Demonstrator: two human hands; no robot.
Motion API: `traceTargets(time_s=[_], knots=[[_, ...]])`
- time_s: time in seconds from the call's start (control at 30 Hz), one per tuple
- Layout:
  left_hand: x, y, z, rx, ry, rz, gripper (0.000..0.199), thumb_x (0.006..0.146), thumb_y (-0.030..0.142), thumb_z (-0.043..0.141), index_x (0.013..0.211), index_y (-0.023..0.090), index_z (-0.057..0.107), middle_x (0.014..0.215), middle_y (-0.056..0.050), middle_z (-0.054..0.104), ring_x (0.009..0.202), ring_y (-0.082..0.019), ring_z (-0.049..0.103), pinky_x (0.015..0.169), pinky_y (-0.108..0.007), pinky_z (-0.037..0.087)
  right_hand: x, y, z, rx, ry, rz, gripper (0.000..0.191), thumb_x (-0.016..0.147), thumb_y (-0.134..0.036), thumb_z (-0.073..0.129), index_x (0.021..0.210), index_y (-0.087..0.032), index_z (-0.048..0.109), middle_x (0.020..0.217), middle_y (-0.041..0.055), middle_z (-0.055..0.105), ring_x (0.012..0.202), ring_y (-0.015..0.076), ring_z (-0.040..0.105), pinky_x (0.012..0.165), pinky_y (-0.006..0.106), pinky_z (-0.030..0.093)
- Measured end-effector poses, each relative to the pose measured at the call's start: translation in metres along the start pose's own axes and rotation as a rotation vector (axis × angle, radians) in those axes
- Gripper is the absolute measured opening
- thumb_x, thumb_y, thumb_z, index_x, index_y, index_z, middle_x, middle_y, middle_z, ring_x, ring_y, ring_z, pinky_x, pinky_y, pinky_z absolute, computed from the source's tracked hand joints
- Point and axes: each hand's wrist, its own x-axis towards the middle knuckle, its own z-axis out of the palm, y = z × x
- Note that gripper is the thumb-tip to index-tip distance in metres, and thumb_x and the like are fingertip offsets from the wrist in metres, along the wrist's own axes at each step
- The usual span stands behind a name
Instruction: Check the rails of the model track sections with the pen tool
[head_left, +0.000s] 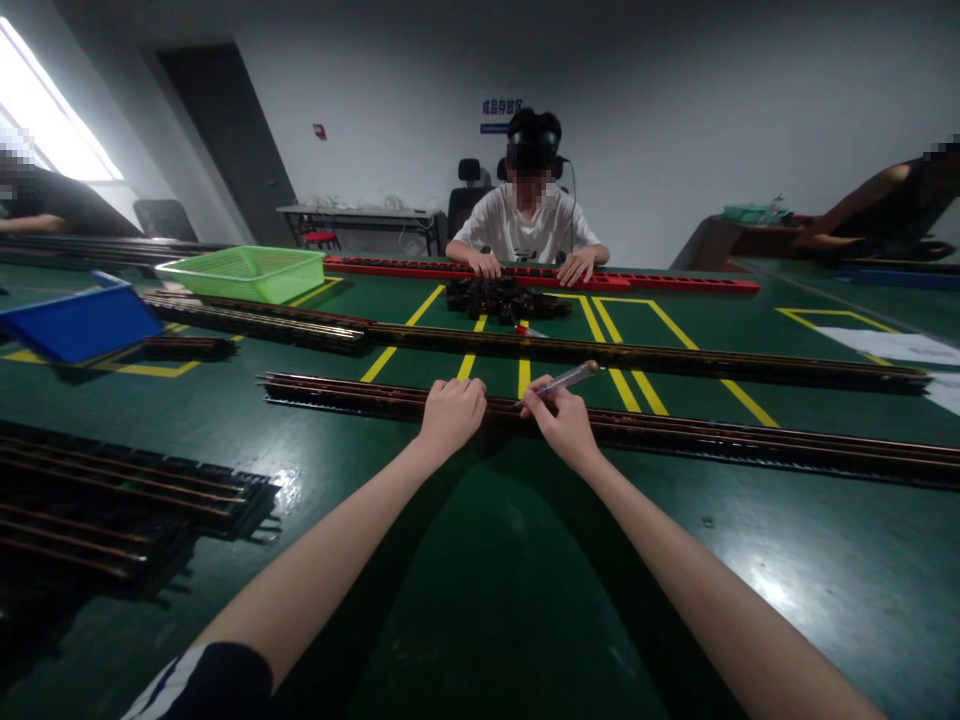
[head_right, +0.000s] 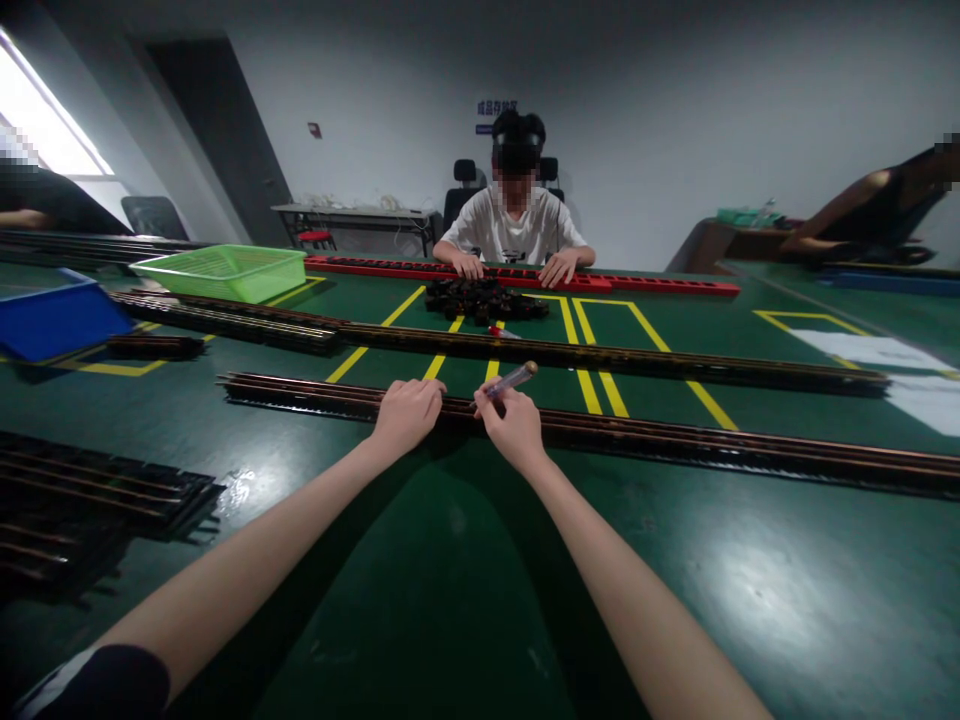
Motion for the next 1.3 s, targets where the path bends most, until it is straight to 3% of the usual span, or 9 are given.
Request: traceTargets(time_s=[1.3], knots=[[-0.0001,0.0014,-0.0032,-0.001,-0.034,-0.010,0.031,0.092,0.021,0.032,0.088,0.015,0.062,0.082,-0.007,0.068,0.077,-0.018,0.062,0.070,-0.031,0.040,-0.0018,0.0017,0.0013,-0.037,0.009,-0.038,0.019,0.087,-0.034,0.044,0.074,-0.022,0.052,0.066,0.0033,0.065,0.070,0.0211,0.063,0.071,0.035,0.047]])
